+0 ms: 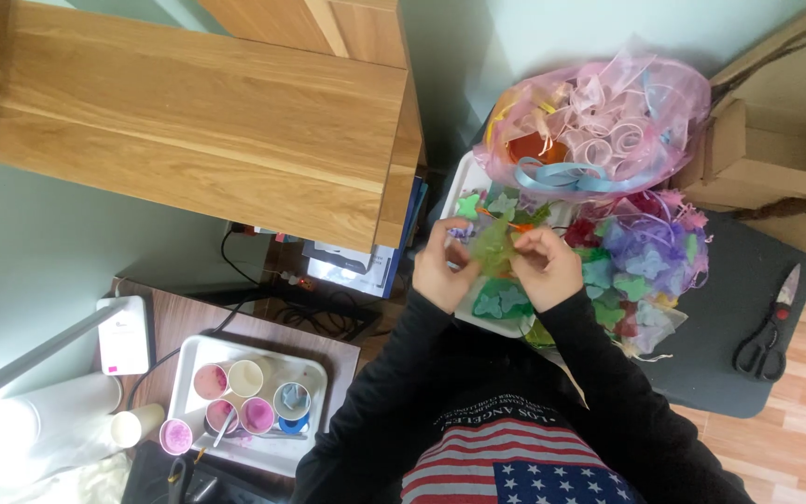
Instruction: Putting small colored favors into decorative bags and tying them with ribbons.
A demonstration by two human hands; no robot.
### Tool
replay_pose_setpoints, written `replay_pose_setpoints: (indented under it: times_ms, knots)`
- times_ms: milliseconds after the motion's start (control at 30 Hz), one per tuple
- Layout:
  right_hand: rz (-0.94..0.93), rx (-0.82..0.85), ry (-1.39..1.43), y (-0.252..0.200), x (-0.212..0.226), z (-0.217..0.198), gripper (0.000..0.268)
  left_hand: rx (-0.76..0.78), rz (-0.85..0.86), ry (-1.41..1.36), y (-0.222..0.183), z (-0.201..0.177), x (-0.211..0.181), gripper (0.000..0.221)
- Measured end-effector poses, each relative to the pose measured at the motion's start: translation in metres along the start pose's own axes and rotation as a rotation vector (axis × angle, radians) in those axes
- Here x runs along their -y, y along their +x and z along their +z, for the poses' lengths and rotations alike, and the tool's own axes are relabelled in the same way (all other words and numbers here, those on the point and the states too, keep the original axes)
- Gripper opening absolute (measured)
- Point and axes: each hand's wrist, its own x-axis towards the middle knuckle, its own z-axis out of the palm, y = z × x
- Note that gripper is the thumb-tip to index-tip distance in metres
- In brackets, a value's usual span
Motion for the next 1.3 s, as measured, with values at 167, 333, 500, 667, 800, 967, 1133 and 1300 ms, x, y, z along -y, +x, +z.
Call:
replay_pose_setpoints:
  times_ms: [167, 333, 500, 667, 800, 967, 1133, 1300]
  knots:
    - [-0.129, -0.043, -0.381, -0.005, 0.013, 0.011, 0.02, -0.157, 0.154, 0.327, -0.005, 0.012, 0.012, 0.047]
    - [-0.304, -0.023, -0.561, -0.01, 0.033, 0.024, 0.041, -0.069, -0.032, 0.294, -0.009, 0.026, -0.002, 0.036]
    - [-0.318, -0.169, -0.705, -0.007, 0.022, 0.02, 0.029, -0.06, -0.026, 0.423, -0.008, 0.03, 0.004, 0.04]
    - [-0.273, -0.162, -0.619, -0.001, 0.02, 0.006, 0.028, -0.119, -0.084, 0.553, -0.01, 0.02, 0.006, 0.043]
    - [-0.219, -0.122, -0.525, 0.001, 0.019, 0.006, 0.029, -0.135, -0.148, 0.546, -0.009, 0.018, -0.006, 0.042]
    - [-0.171, -0.13, -0.499, 0.007, 0.01, 0.001, 0.027, -0.121, -0.183, 0.509, -0.007, 0.012, 0.001, 0.042]
    - [-0.127, -0.053, -0.489, 0.015, 0.011, -0.013, 0.028, 0.144, 0.506, 0.278, 0.002, -0.018, -0.016, 0.102]
    - [-0.076, 0.085, -0.465, 0.018, 0.019, -0.009, 0.032, 0.354, 0.452, 0.443, 0.006, -0.015, -0.014, 0.13]
